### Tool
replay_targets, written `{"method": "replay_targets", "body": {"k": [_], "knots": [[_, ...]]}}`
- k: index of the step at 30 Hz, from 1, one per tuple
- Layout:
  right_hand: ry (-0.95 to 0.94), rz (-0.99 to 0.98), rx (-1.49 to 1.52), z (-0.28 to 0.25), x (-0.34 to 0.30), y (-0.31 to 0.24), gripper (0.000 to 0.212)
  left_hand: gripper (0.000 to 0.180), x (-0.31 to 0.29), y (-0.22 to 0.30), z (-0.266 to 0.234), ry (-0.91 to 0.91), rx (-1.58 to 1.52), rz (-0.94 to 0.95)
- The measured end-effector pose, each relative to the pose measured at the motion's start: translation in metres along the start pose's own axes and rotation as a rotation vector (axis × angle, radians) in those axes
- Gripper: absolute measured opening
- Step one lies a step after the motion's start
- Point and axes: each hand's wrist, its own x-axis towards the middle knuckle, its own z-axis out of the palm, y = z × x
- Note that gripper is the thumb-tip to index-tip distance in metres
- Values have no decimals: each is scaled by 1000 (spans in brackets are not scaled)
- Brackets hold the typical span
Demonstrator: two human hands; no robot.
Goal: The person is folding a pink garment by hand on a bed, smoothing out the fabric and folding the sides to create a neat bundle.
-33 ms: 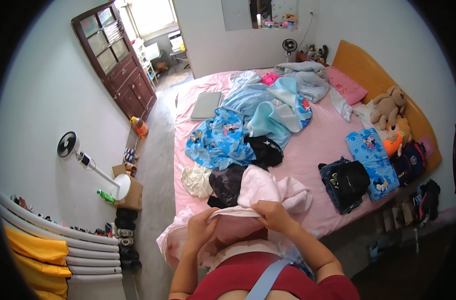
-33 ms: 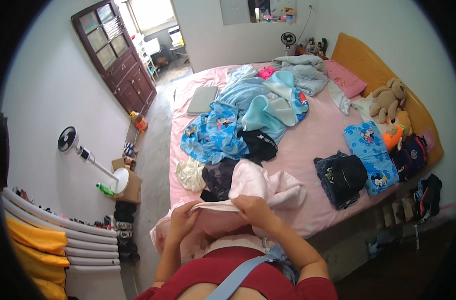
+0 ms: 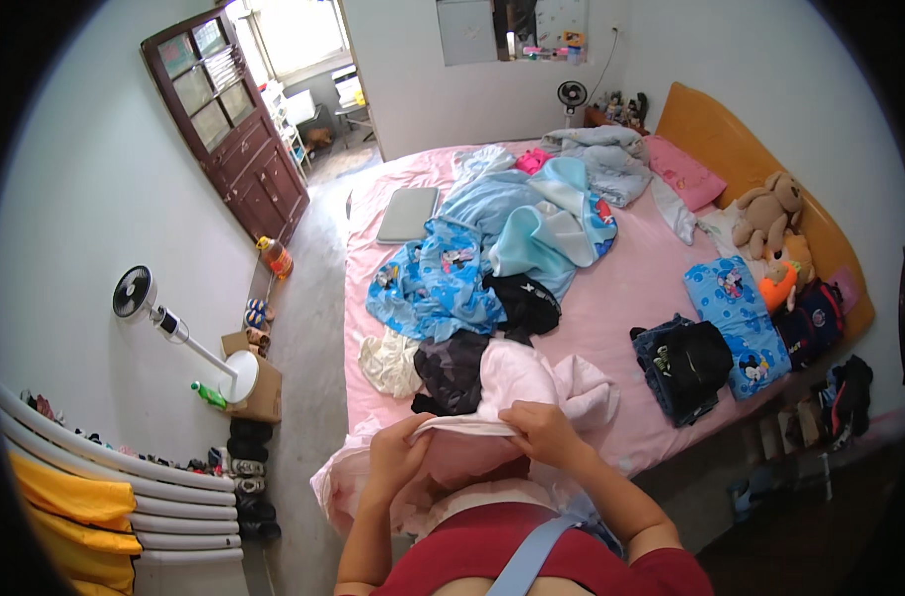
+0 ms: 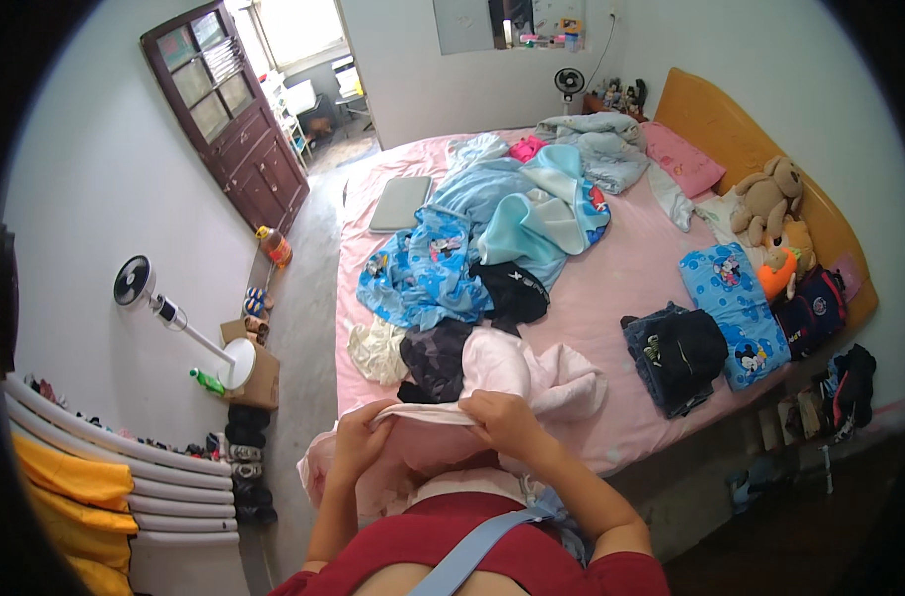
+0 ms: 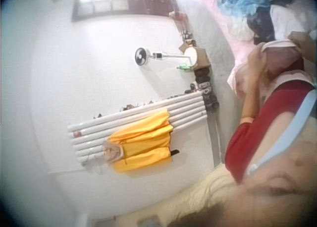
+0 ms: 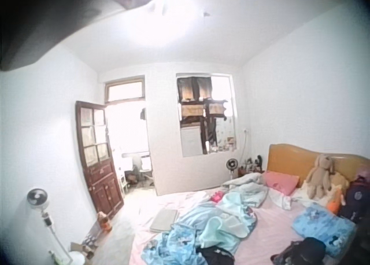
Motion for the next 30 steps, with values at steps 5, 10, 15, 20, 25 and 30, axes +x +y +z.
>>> {"method": "replay_targets", "body": {"k": [5, 10, 15, 20, 25, 30], "knots": [[163, -33, -26, 0, 10, -22, 27, 19, 9, 9, -23, -32, -69, 34], [172, 104, 139, 54, 8, 14, 15, 21, -13, -24, -24, -114, 220, -53], [91, 196, 170, 79, -10, 16, 14, 24, -30, -47, -20, -186, 239, -109], [102, 236, 232, 80, -13, 16, 15, 30, -19, -38, 9, -124, 450, 115], [130, 219, 258, 84, -19, 22, 15, 40, -7, 4, 73, -190, 464, 247], [130, 241, 330, 76, -26, 16, 16, 22, -11, -3, 81, -274, 312, 105]]}}
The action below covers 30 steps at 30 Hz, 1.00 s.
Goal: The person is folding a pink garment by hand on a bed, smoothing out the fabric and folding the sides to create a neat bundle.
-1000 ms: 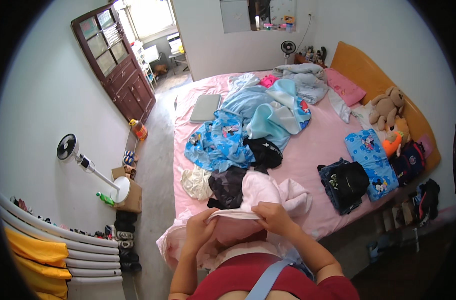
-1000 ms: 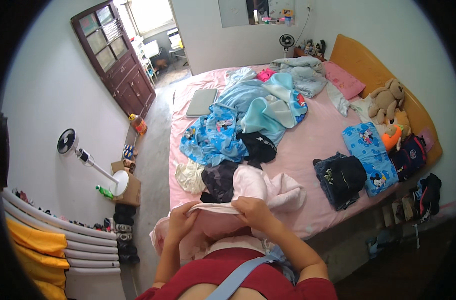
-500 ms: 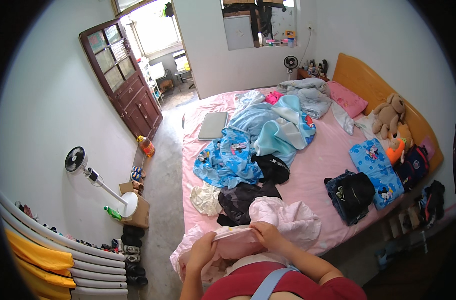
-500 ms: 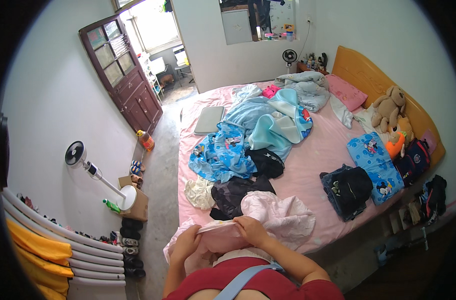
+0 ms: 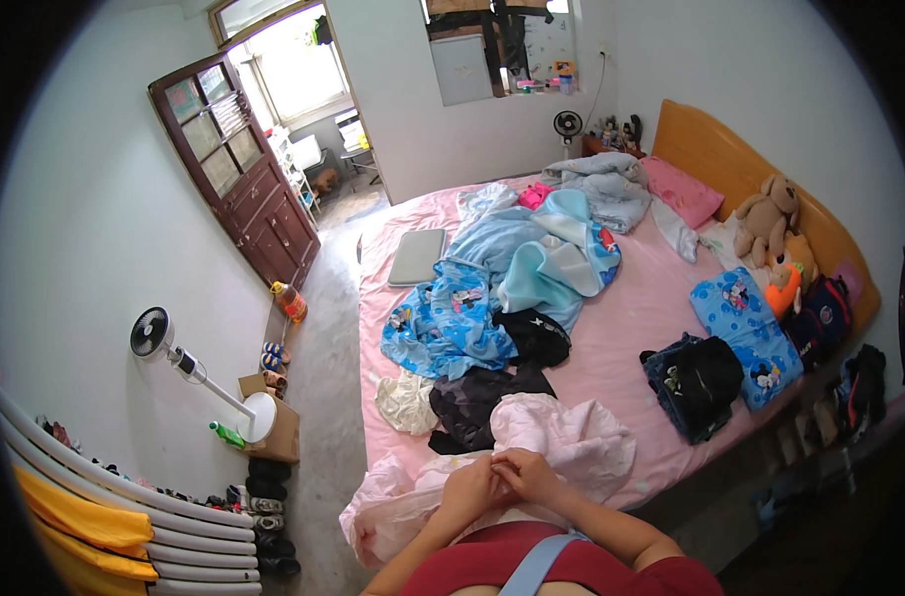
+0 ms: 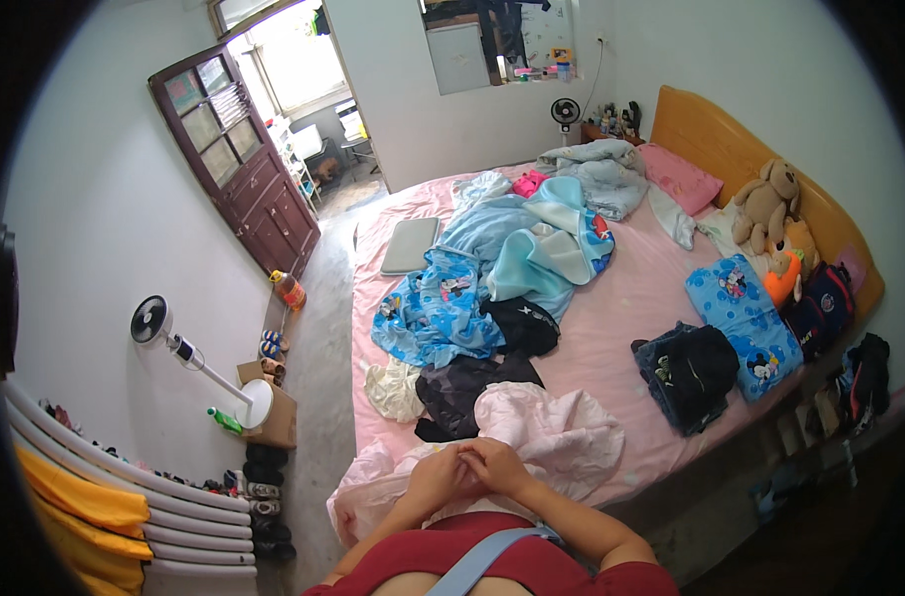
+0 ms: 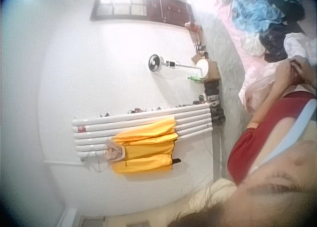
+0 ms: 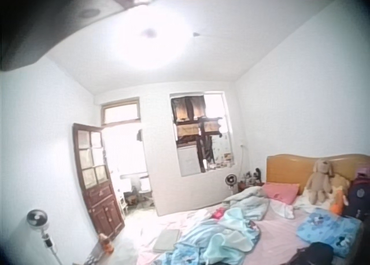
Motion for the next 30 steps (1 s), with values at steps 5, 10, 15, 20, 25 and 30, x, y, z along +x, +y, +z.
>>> {"method": "replay_targets", "body": {"k": [5, 10, 15, 20, 25, 30], "knots": [[81, -32, -40, 6, -1, 4, 21, 23, -10, -4, -7, -61, -77, -112], [204, -147, -184, 4, -3, 7, 33, 24, -10, -1, -14, 50, -142, -148], [32, -41, -317, 5, -9, 16, 38, 28, -6, -3, -21, -21, -147, -163], [-88, 75, -256, 1, -12, 33, 41, 30, -8, -11, -14, -8, -127, -118], [-90, 61, -345, -3, -12, 31, 42, 31, -11, -14, -16, -4, -141, -117], [-173, 199, -315, -12, -11, 31, 39, 31, -18, -25, -11, 101, -142, -92]]}}
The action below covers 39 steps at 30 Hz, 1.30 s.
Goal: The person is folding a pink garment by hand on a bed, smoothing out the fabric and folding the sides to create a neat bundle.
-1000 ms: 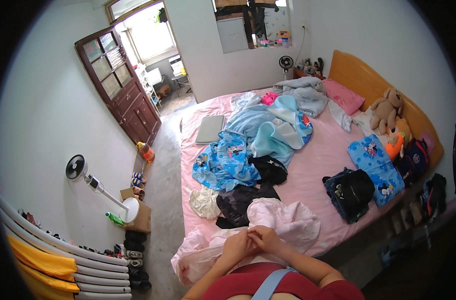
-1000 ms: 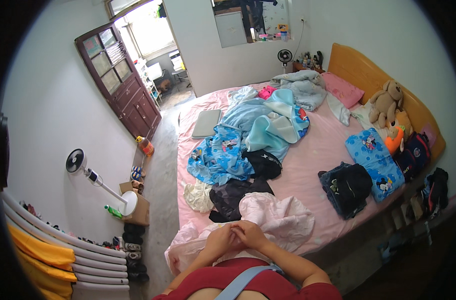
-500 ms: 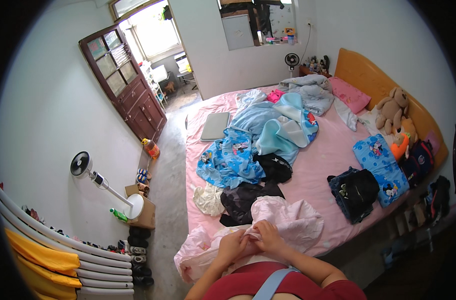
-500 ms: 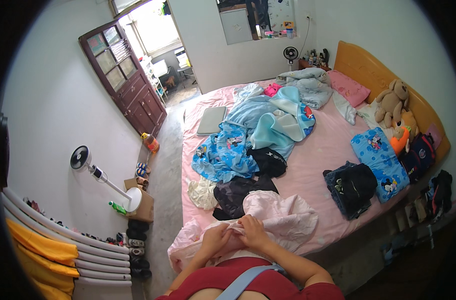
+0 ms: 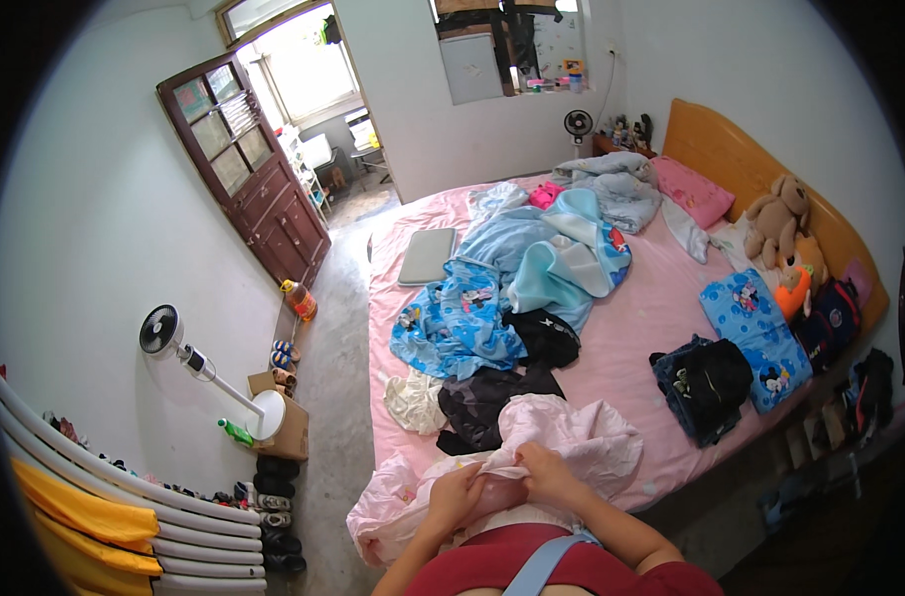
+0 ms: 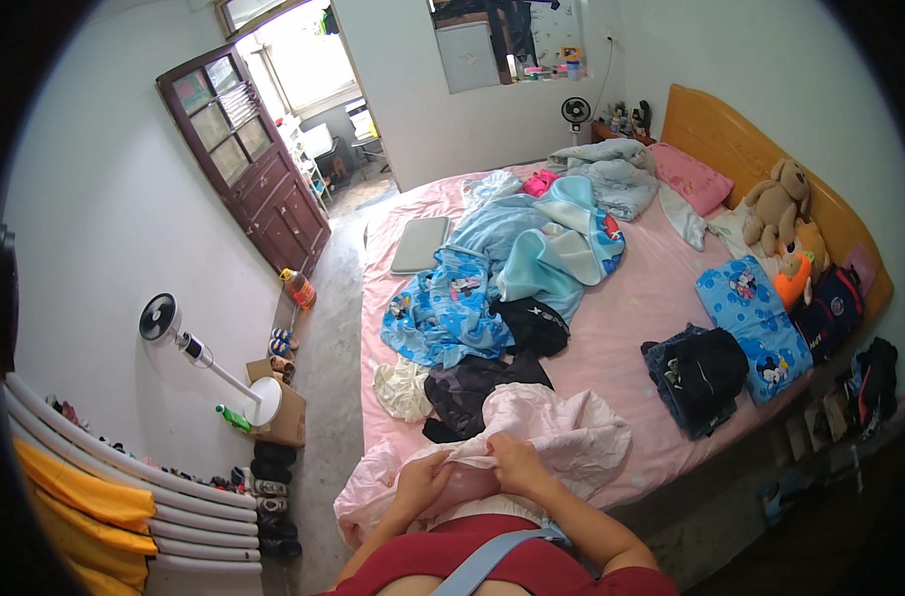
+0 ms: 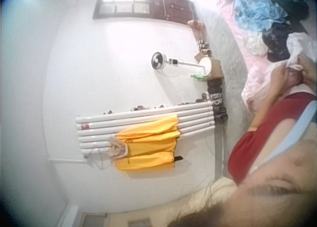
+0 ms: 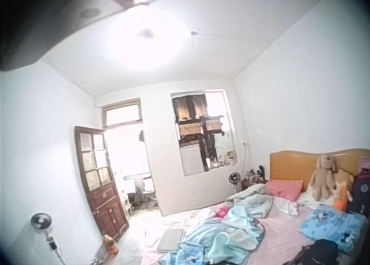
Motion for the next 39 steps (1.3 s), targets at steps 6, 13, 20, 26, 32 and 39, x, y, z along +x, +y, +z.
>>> {"method": "replay_targets", "body": {"k": [6, 13, 20, 26, 32, 39], "knots": [[-83, 64, -317, -22, -6, 9, 22, 30, 0, 1, -3, 2, -10, 1], [-104, 97, -153, -56, 6, 29, 25, 29, 7, 2, -8, 48, -29, 7], [-150, -140, 63, -108, 35, 16, 25, 28, 19, 19, -24, 53, -139, -38], [-279, -108, 145, -123, 70, 2, 21, 29, 11, 11, -22, 75, -288, -18], [-237, -74, 302, -75, 88, 35, 18, 33, 6, 12, -16, -9, -260, 36], [-422, -219, 232, -40, 96, 44, 18, 32, 1, 20, -19, -218, -202, 105]]}}
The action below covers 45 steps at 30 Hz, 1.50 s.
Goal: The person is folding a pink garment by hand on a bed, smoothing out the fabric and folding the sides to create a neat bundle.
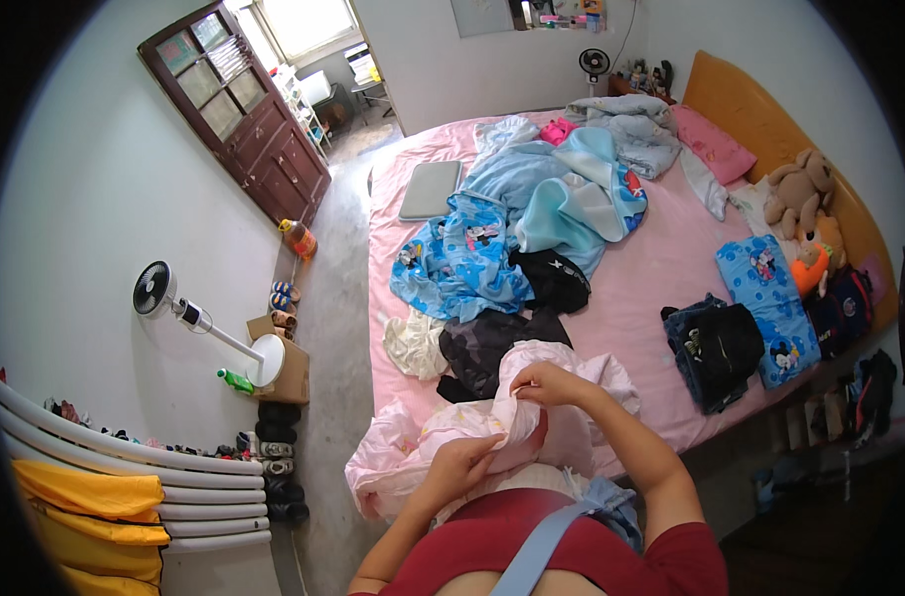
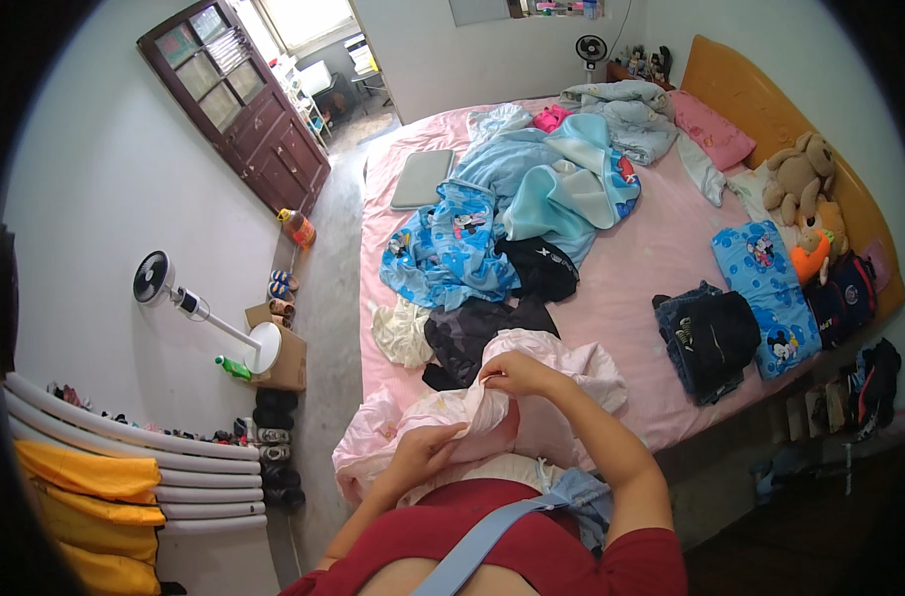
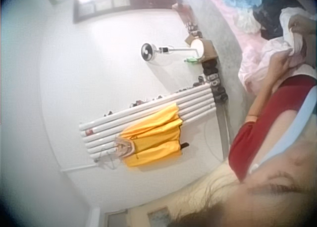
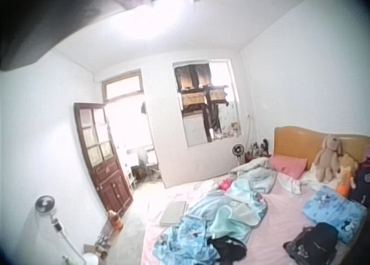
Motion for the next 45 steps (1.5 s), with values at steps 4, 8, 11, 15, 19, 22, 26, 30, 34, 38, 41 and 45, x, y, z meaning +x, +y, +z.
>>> {"method": "replay_targets", "body": {"k": [4, 8, 11, 15, 19, 22, 26, 30, 34, 38, 41, 45], "knots": [[-102, -19, 104, 7, 6, 3, 17, 30, 0, 4, 4, -80, -44, 15], [-225, 5, 80, 6, 14, -3, 15, 31, 1, 0, 9, -124, -48, 16], [-431, -199, 173, 1, 27, -14, 12, 32, 4, 3, 7, -178, -51, -30], [-509, -228, 147, 10, 38, 2, 13, 34, 7, 3, 5, -271, -57, -7], [-706, -349, 133, 41, 39, 12, 24, 34, 2, -7, 8, -348, -64, 83], [-945, -186, 145, 58, 36, 3, 37, 34, 5, -5, 6, -418, -41, 53], [-1078, -68, -57, 55, 40, 0, 36, 32, 6, -6, 2, -309, -93, 47], [-944, 11, -98, 39, 33, 12, 35, 31, 8, -8, -3, -234, -109, -39], [-766, -19, 145, 34, 13, 36, 36, 31, 10, 0, -8, -205, -118, -63], [-623, 44, 139, 37, -9, 35, 37, 31, 4, -7, -5, -171, -90, -73], [-532, 62, 71, 36, -22, 30, 26, 31, 5, -2, -6, -151, -61, -41], [-435, 24, -68, 32, -28, 32, 18, 32, 7, 5, -10, -180, -11, -73]]}}
